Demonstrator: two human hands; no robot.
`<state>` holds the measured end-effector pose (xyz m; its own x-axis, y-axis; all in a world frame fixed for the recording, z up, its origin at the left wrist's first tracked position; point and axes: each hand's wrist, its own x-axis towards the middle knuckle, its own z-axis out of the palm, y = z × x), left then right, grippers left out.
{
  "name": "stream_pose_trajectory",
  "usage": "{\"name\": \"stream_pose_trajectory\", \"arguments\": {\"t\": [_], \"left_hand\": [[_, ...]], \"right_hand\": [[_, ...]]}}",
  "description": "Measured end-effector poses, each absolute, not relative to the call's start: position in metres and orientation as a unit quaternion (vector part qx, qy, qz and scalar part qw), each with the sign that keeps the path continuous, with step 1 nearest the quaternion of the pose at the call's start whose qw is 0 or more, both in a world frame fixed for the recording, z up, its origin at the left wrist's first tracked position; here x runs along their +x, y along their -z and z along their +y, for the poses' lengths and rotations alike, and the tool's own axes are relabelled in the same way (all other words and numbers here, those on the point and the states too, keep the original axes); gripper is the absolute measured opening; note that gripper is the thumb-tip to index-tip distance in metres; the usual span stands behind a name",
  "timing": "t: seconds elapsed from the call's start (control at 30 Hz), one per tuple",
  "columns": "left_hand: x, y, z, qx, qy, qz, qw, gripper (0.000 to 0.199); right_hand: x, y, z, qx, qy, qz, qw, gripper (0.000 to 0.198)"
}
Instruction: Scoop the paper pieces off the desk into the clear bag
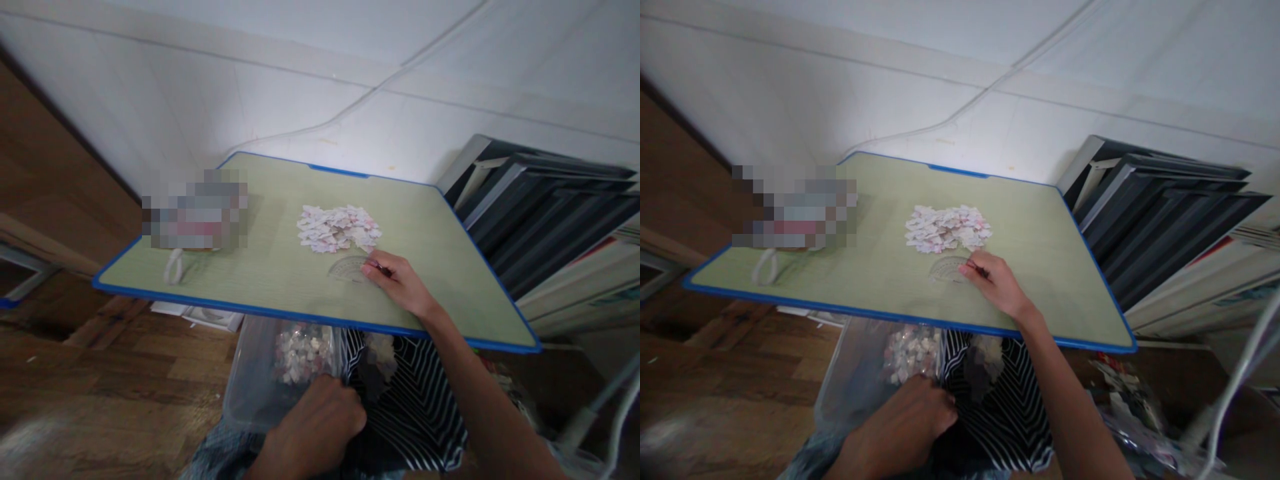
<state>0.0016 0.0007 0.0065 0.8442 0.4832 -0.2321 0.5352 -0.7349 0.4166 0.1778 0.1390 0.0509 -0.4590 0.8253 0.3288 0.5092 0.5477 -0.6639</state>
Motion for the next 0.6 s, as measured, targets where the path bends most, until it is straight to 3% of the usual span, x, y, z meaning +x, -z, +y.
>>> {"name": "stream_pose_trajectory", "arguments": {"t": [0.6], "left_hand": [[0.000, -0.003, -0.001, 0.928, 0.046, 0.277, 0.246, 0.015]], "right_hand": [[0.170, -0.059, 0.122, -0.333, -0.342, -0.843, 0.248, 0.037]]}}
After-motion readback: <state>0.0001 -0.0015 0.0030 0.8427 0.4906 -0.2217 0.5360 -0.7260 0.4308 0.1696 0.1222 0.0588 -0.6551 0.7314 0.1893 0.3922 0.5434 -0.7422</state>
